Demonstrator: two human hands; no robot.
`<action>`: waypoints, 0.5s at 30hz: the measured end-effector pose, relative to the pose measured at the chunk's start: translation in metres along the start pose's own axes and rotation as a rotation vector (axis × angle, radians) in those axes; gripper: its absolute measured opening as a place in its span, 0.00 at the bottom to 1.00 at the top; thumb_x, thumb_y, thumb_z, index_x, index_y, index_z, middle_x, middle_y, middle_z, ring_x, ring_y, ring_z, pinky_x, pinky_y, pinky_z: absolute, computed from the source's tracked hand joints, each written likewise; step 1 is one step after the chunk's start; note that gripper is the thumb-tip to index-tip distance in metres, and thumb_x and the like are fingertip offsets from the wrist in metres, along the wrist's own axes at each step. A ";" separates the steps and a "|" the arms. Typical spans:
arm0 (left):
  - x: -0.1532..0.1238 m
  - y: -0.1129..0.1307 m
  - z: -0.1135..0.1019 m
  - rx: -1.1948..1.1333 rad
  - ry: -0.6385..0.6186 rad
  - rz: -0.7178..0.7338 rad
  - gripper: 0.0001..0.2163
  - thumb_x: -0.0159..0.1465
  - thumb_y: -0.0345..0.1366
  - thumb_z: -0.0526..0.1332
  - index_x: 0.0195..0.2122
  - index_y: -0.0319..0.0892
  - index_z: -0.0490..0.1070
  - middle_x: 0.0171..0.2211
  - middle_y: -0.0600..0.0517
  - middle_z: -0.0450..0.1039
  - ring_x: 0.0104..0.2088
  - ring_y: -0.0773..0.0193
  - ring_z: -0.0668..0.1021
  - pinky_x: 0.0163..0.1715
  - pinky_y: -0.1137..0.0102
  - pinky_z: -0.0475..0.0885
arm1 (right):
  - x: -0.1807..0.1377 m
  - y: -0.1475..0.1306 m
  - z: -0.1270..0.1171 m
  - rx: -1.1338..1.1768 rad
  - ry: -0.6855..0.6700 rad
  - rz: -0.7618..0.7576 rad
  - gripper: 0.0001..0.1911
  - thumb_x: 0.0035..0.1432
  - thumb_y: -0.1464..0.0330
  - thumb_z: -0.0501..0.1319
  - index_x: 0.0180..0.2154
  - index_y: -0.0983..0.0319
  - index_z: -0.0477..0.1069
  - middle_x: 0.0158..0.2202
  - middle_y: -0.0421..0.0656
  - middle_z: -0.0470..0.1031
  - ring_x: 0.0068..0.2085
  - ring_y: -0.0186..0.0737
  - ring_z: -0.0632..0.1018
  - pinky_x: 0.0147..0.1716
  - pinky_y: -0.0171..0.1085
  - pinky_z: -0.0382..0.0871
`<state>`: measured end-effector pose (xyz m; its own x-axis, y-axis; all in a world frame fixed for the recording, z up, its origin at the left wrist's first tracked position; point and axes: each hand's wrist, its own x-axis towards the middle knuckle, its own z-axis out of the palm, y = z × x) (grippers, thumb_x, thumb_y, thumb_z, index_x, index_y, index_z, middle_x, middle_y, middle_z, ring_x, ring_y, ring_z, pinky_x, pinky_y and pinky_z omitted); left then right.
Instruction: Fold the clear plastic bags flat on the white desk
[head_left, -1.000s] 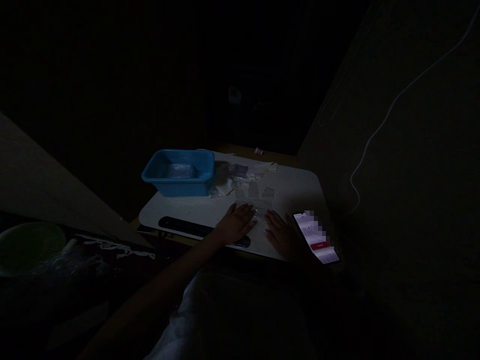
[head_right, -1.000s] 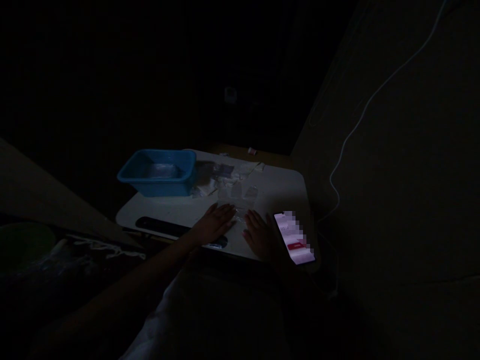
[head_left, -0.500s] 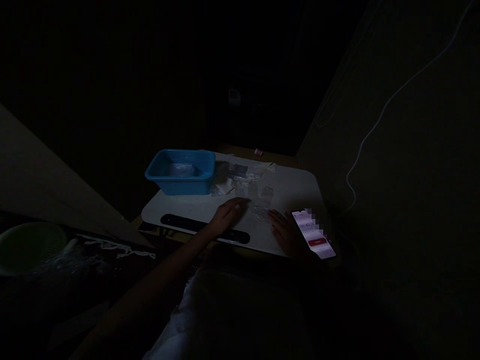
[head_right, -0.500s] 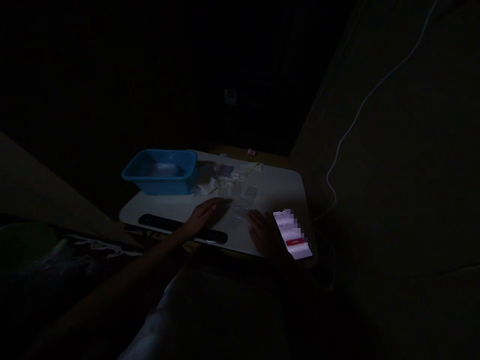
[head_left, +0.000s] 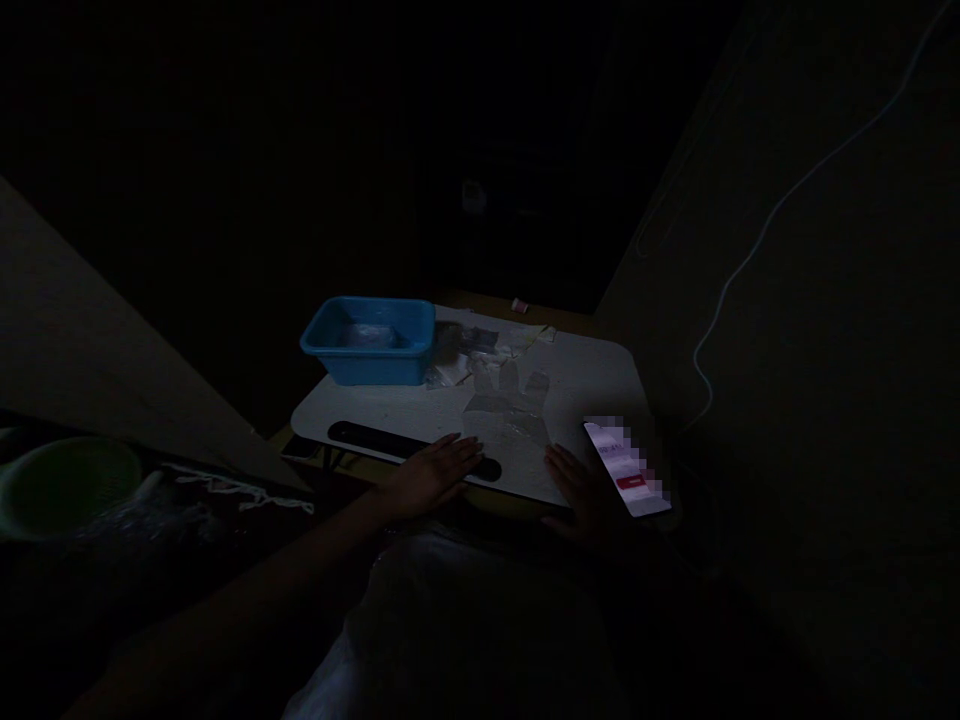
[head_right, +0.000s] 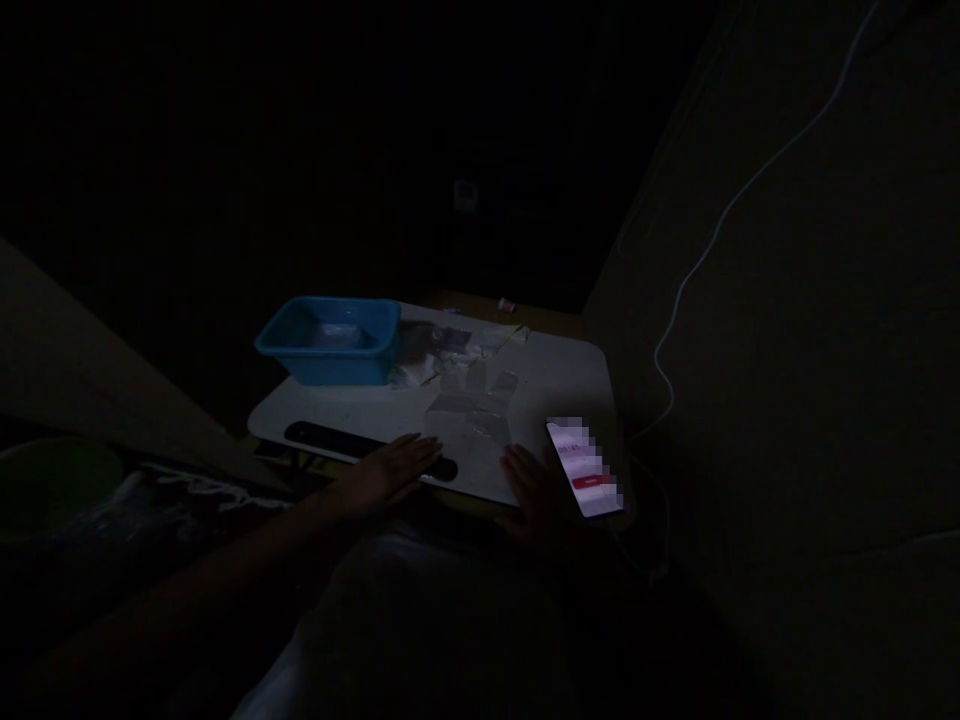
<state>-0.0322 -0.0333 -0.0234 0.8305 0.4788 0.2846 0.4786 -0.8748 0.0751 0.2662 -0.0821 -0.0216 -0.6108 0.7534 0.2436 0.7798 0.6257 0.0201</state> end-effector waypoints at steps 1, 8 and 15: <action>0.000 0.000 0.002 0.004 0.017 0.000 0.19 0.64 0.34 0.49 0.56 0.38 0.57 0.57 0.44 0.58 0.59 0.60 0.58 0.58 0.58 0.53 | 0.001 0.000 0.000 -0.003 0.006 0.002 0.37 0.53 0.57 0.55 0.59 0.68 0.48 0.60 0.54 0.54 0.61 0.49 0.53 0.56 0.54 0.48; 0.000 0.005 -0.007 -0.073 0.107 -0.037 0.15 0.64 0.32 0.47 0.50 0.37 0.64 0.53 0.44 0.64 0.56 0.62 0.63 0.56 0.59 0.58 | 0.005 0.002 -0.001 0.018 0.062 0.013 0.36 0.54 0.58 0.55 0.60 0.66 0.46 0.59 0.54 0.56 0.60 0.47 0.56 0.56 0.53 0.51; -0.001 0.005 -0.006 -0.073 0.086 -0.053 0.18 0.62 0.36 0.52 0.53 0.37 0.60 0.55 0.41 0.62 0.57 0.58 0.62 0.55 0.56 0.58 | 0.009 -0.002 -0.004 0.025 0.087 0.000 0.32 0.54 0.61 0.54 0.59 0.63 0.50 0.57 0.51 0.61 0.58 0.46 0.61 0.55 0.52 0.53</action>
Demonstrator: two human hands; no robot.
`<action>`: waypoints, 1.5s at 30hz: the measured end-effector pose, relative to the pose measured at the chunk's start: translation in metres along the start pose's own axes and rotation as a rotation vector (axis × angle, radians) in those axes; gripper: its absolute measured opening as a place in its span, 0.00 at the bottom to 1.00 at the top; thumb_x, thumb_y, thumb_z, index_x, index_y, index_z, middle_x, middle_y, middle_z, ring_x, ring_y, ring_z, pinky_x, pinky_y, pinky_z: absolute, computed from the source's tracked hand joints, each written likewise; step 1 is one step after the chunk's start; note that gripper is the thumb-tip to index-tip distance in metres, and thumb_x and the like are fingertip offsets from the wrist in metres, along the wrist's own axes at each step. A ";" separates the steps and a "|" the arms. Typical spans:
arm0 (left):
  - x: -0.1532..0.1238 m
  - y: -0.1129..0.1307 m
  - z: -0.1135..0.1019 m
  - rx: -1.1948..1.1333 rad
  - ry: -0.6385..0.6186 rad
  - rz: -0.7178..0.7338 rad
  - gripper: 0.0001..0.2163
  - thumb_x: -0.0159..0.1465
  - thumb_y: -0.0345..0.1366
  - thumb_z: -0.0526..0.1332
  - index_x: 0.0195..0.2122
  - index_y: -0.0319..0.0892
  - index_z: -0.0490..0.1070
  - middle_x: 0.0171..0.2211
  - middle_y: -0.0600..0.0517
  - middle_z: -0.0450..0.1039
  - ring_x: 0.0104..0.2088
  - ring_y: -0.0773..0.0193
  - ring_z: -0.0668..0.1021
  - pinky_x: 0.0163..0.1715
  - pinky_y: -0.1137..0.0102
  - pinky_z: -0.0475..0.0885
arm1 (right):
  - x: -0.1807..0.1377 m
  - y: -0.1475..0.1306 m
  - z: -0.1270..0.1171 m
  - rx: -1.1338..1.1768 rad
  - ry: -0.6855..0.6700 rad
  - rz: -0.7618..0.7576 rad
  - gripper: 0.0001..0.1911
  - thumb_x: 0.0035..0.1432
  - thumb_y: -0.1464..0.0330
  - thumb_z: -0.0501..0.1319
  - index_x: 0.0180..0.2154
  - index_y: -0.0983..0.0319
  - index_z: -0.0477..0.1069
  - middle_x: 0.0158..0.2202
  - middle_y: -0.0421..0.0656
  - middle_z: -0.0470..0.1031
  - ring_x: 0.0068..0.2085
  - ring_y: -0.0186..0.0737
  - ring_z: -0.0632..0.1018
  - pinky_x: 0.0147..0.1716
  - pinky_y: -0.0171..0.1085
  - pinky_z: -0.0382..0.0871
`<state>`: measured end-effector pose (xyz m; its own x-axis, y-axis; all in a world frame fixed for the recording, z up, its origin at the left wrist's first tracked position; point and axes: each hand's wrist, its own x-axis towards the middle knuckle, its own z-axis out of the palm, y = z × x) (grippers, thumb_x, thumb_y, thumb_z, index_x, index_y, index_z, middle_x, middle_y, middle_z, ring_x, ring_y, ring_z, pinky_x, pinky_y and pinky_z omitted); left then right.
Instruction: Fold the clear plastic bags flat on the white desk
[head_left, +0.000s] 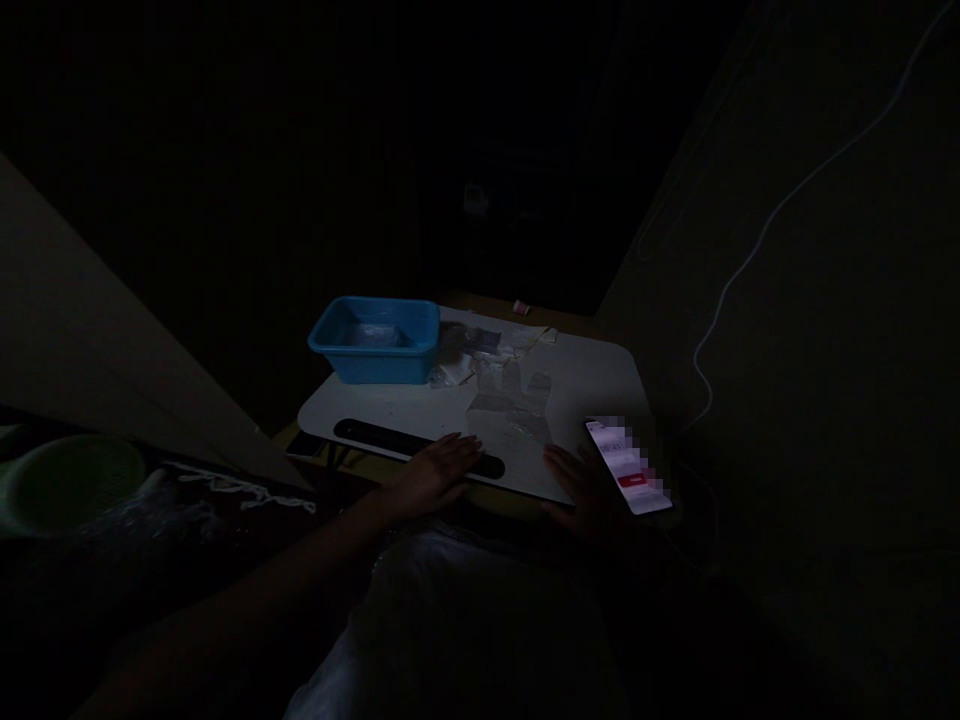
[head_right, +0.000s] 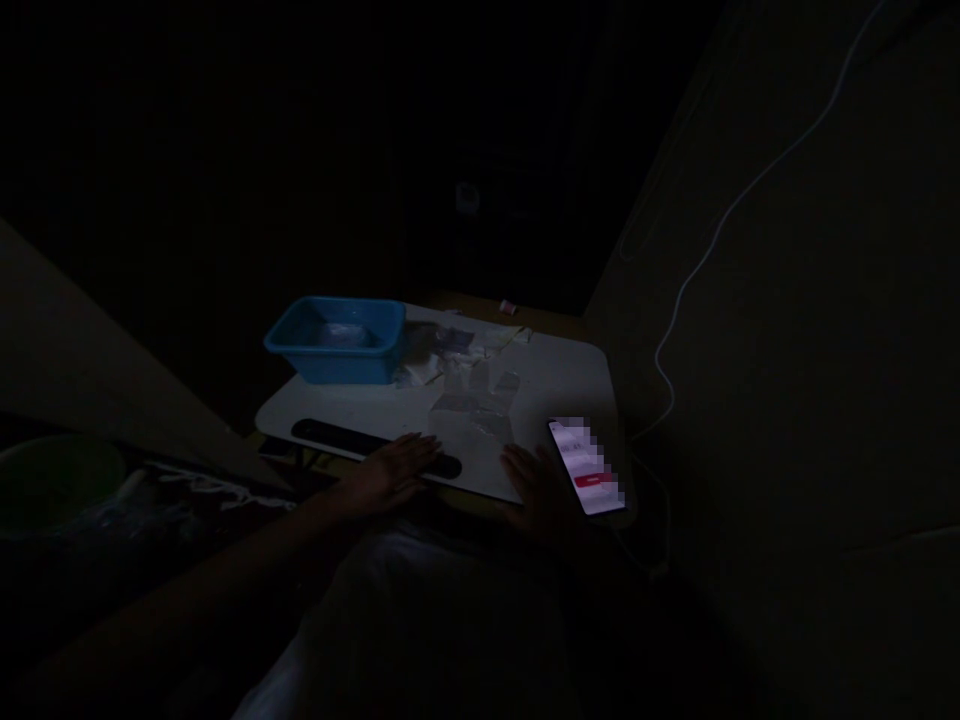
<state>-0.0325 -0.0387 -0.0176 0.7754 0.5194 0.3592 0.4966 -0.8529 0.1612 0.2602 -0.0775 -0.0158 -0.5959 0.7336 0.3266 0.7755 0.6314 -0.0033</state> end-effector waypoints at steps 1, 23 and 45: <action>-0.001 0.000 0.002 0.017 -0.004 0.002 0.18 0.62 0.36 0.52 0.53 0.36 0.61 0.54 0.41 0.62 0.57 0.57 0.62 0.55 0.55 0.58 | 0.000 0.000 0.000 -0.003 -0.001 -0.008 0.32 0.55 0.62 0.54 0.59 0.64 0.50 0.56 0.51 0.61 0.58 0.45 0.61 0.55 0.52 0.53; 0.005 0.007 0.001 -0.216 0.188 -0.085 0.13 0.64 0.34 0.48 0.43 0.43 0.70 0.45 0.49 0.73 0.49 0.64 0.71 0.51 0.61 0.64 | -0.001 0.000 -0.002 0.109 0.110 0.036 0.22 0.54 0.63 0.56 0.51 0.62 0.63 0.49 0.48 0.69 0.52 0.46 0.67 0.50 0.49 0.62; 0.022 0.009 -0.022 -0.063 -0.005 -0.145 0.23 0.58 0.36 0.57 0.54 0.41 0.58 0.50 0.46 0.66 0.47 0.57 0.68 0.46 0.63 0.63 | 0.024 0.005 -0.001 0.307 0.241 0.082 0.11 0.58 0.69 0.51 0.37 0.59 0.72 0.40 0.45 0.76 0.43 0.41 0.74 0.42 0.44 0.70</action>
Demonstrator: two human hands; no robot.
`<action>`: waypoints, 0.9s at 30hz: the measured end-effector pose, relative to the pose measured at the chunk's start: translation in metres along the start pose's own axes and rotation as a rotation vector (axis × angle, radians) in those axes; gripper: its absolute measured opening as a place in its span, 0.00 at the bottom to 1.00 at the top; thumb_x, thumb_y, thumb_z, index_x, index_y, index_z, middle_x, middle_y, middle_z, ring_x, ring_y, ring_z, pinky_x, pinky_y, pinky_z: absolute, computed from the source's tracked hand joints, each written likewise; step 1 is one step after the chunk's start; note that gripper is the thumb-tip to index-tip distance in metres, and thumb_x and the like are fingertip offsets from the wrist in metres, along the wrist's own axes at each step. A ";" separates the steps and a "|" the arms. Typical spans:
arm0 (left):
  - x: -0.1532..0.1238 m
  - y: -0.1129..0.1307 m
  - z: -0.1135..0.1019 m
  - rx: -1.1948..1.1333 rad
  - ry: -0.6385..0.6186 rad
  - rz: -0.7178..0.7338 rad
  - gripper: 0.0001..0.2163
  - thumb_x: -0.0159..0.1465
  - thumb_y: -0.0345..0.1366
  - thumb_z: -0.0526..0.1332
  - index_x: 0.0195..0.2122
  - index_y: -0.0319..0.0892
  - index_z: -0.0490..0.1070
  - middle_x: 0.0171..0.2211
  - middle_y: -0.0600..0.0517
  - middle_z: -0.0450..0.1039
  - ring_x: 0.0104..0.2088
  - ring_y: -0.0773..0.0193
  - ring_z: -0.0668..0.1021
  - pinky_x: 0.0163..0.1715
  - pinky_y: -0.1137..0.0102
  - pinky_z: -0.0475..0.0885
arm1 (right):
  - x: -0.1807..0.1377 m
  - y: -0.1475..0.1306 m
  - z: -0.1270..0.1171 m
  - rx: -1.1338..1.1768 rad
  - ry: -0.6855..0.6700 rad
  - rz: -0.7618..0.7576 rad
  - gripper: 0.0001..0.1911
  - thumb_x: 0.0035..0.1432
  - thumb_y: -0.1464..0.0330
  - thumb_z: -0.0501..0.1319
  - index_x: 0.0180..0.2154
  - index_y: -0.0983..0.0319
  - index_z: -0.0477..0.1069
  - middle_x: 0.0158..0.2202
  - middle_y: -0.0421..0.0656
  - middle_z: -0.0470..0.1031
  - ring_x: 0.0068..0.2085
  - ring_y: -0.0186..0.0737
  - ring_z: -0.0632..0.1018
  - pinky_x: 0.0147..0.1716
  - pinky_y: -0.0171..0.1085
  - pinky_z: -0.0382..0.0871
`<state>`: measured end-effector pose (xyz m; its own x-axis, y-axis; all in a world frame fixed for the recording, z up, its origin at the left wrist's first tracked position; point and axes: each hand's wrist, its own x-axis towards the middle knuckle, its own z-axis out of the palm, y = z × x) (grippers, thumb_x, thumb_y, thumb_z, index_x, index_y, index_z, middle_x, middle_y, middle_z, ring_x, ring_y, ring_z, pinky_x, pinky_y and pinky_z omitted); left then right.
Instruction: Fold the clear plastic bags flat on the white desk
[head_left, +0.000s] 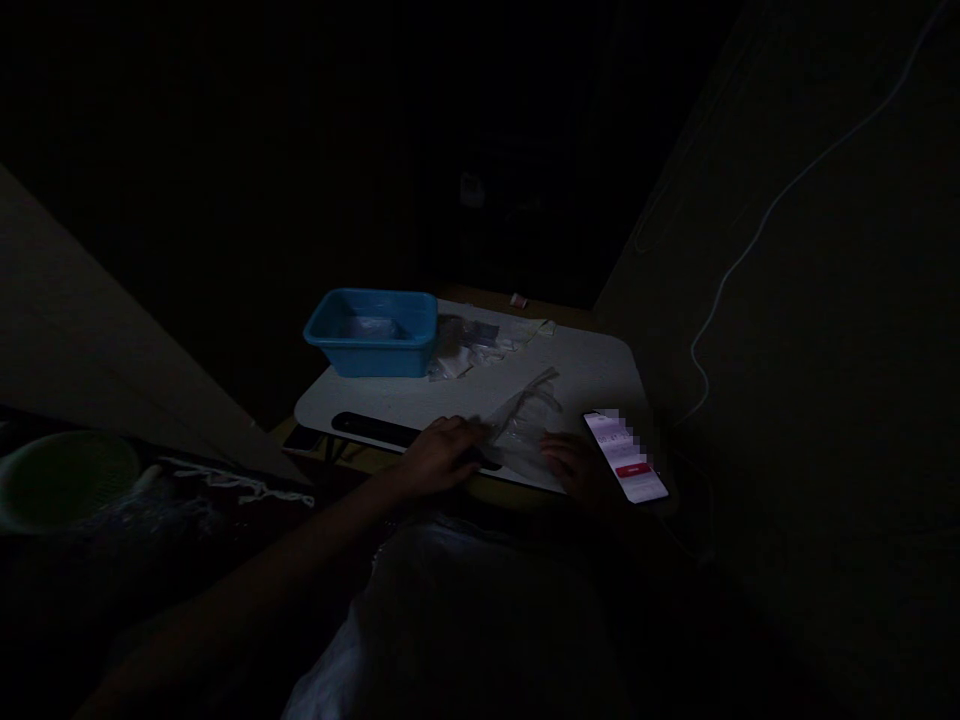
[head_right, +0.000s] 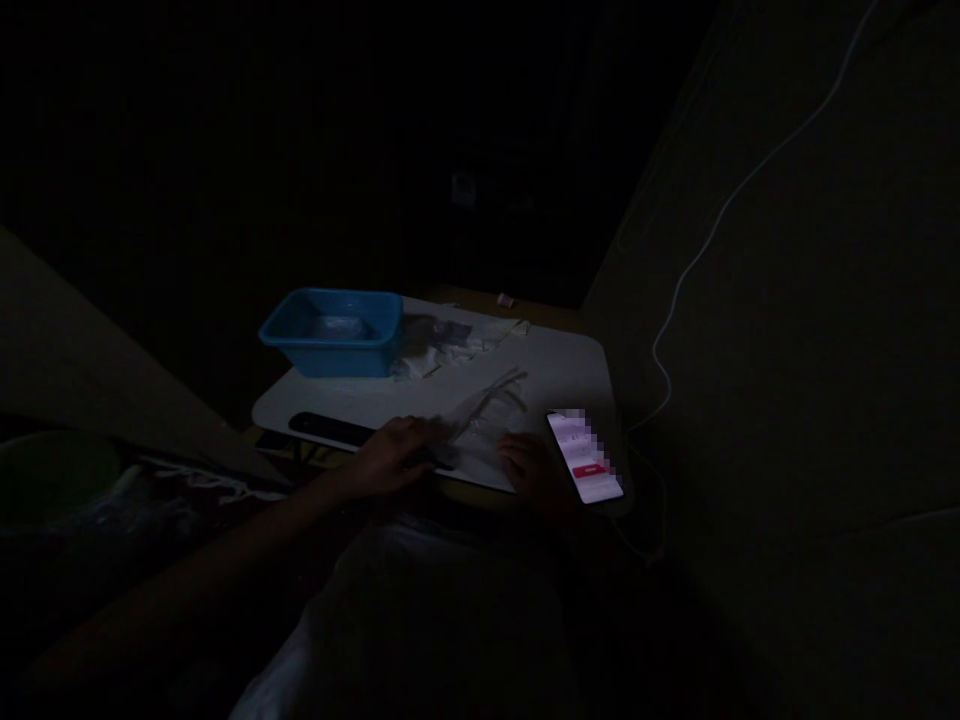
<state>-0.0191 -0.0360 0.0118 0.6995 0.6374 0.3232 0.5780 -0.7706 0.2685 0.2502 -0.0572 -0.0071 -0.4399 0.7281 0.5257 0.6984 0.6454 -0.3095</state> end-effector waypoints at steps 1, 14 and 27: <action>0.003 0.000 -0.002 0.040 -0.024 0.011 0.23 0.57 0.37 0.57 0.55 0.42 0.58 0.51 0.47 0.66 0.46 0.56 0.68 0.45 0.62 0.63 | 0.000 0.002 0.000 0.012 0.001 0.001 0.11 0.57 0.69 0.51 0.37 0.58 0.72 0.39 0.45 0.76 0.43 0.41 0.74 0.42 0.44 0.71; 0.035 -0.010 -0.010 0.185 -0.050 0.164 0.06 0.56 0.33 0.57 0.31 0.42 0.72 0.52 0.50 0.65 0.51 0.50 0.61 0.43 0.56 0.55 | -0.001 0.020 -0.006 0.033 -0.089 0.185 0.12 0.55 0.67 0.52 0.36 0.59 0.72 0.38 0.45 0.76 0.39 0.42 0.76 0.39 0.42 0.72; 0.035 0.001 0.002 -0.070 -0.016 0.057 0.25 0.57 0.33 0.57 0.54 0.38 0.53 0.51 0.44 0.63 0.48 0.59 0.68 0.46 0.65 0.61 | 0.006 0.014 -0.013 0.171 -0.133 0.311 0.15 0.58 0.65 0.46 0.33 0.58 0.71 0.35 0.43 0.76 0.39 0.39 0.76 0.41 0.39 0.70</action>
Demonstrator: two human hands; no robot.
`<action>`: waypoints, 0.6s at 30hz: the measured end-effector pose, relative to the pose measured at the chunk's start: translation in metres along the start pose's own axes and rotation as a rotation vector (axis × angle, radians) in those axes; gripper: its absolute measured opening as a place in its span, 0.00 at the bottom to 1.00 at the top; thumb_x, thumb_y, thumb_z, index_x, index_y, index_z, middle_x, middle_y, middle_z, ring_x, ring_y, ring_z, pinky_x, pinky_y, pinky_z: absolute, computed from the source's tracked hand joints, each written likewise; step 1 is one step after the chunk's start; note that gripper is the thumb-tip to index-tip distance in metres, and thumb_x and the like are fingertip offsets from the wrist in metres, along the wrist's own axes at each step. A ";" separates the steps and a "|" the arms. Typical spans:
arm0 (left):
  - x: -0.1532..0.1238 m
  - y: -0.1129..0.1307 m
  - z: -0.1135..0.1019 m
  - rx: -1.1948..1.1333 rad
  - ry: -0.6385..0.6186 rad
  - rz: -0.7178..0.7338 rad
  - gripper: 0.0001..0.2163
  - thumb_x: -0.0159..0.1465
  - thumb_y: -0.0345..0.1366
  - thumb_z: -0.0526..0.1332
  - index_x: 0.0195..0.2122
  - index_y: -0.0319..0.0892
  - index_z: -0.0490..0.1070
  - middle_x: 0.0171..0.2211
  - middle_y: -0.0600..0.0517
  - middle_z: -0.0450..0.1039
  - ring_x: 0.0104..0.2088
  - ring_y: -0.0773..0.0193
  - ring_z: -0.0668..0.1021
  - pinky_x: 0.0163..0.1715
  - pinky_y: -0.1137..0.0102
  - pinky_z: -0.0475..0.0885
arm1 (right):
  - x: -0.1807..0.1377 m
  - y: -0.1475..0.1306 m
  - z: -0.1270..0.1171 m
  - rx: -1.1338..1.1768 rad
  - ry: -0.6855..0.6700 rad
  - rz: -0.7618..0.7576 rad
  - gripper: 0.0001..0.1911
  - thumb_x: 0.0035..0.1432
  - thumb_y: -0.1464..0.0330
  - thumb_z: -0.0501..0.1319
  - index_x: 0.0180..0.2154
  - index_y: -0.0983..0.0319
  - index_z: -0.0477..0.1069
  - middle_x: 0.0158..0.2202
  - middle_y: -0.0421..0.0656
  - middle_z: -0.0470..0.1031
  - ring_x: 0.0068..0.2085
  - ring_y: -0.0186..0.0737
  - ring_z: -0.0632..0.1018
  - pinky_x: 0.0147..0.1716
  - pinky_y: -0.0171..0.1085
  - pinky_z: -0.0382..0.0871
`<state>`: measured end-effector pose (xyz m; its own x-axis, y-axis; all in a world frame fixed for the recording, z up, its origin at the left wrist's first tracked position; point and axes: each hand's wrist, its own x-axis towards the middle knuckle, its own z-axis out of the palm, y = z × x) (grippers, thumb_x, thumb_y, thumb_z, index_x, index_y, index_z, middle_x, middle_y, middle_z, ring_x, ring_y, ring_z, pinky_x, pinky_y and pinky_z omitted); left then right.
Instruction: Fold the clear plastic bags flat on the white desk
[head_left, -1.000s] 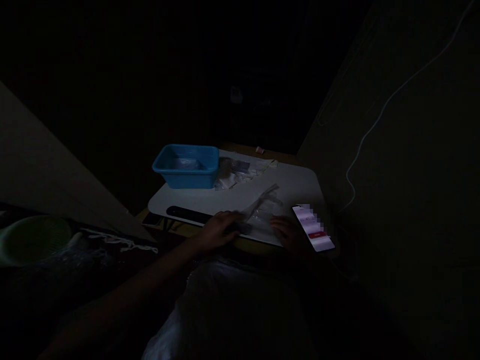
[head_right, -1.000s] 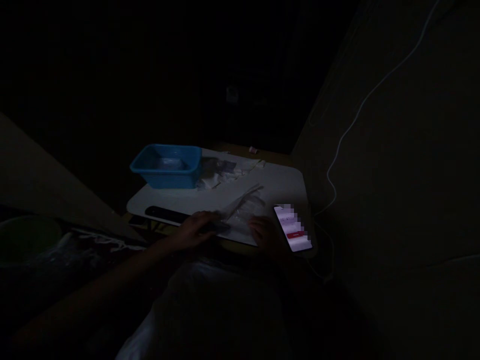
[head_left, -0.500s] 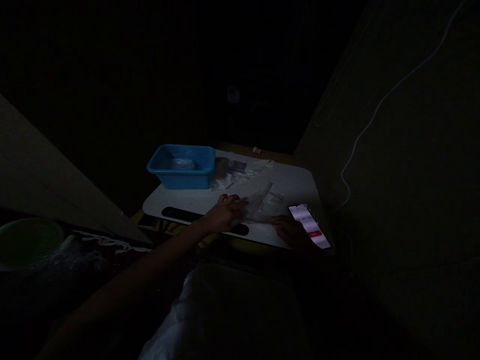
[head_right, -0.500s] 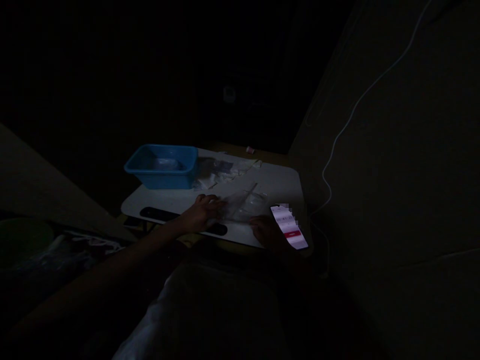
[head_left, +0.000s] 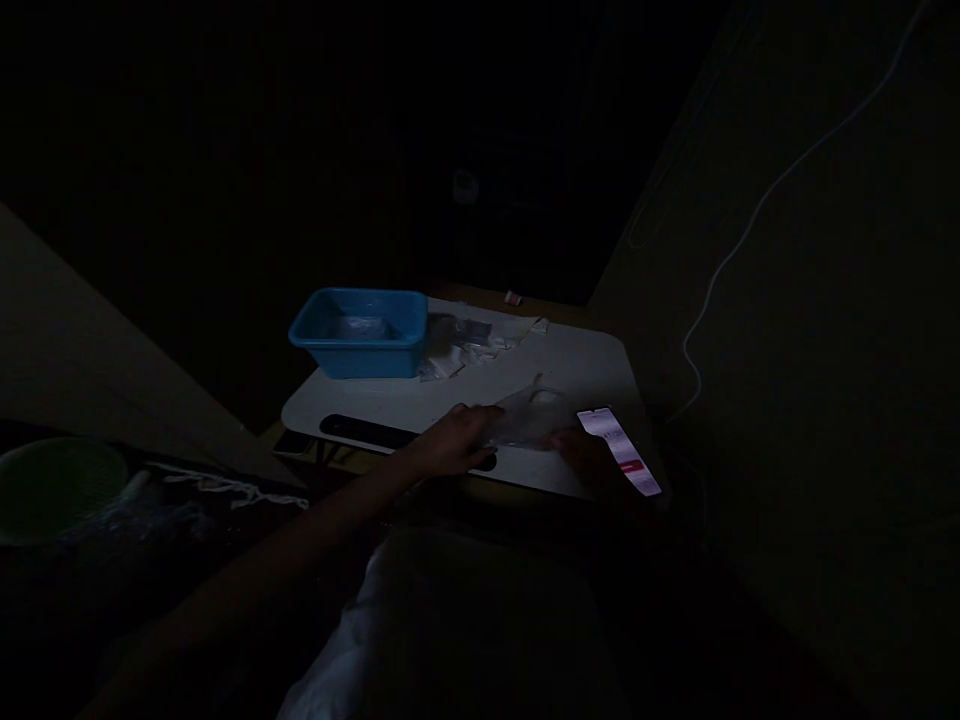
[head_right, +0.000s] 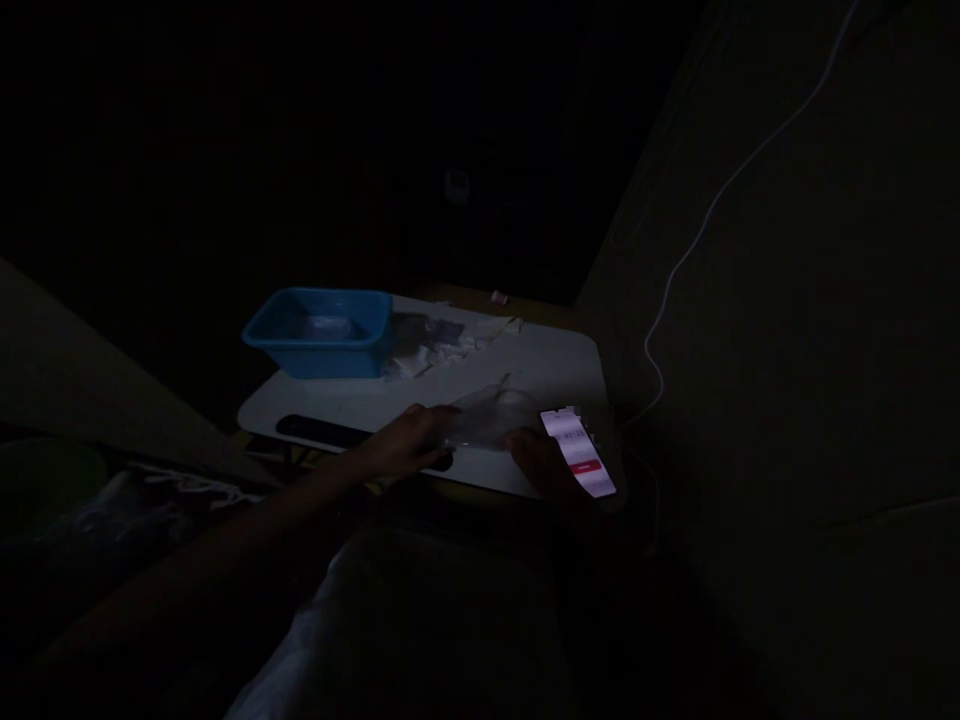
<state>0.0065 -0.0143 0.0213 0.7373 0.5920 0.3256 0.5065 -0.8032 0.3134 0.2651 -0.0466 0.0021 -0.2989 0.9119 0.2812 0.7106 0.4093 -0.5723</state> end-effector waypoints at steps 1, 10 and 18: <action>0.001 -0.001 0.000 0.018 0.007 0.001 0.25 0.57 0.33 0.57 0.55 0.38 0.53 0.50 0.44 0.64 0.47 0.58 0.68 0.46 0.64 0.61 | -0.001 0.003 0.000 0.009 -0.007 -0.001 0.16 0.58 0.65 0.46 0.33 0.58 0.72 0.36 0.43 0.76 0.39 0.39 0.76 0.41 0.40 0.69; 0.004 -0.010 -0.001 0.194 0.001 0.115 0.24 0.56 0.39 0.58 0.54 0.42 0.60 0.53 0.43 0.60 0.50 0.51 0.63 0.46 0.57 0.59 | -0.015 0.032 0.006 0.115 0.030 0.084 0.17 0.56 0.57 0.50 0.33 0.57 0.73 0.36 0.43 0.77 0.38 0.42 0.76 0.39 0.42 0.71; 0.012 0.006 0.000 0.176 -0.087 0.226 0.13 0.58 0.33 0.55 0.45 0.43 0.68 0.59 0.47 0.54 0.59 0.49 0.53 0.50 0.54 0.53 | -0.018 0.024 0.000 0.176 0.135 0.123 0.17 0.54 0.55 0.52 0.29 0.57 0.74 0.29 0.41 0.77 0.34 0.43 0.77 0.34 0.42 0.73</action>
<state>0.0184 -0.0123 0.0270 0.8720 0.3947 0.2895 0.3890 -0.9178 0.0796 0.2871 -0.0533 -0.0164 -0.1209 0.9479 0.2946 0.6110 0.3050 -0.7305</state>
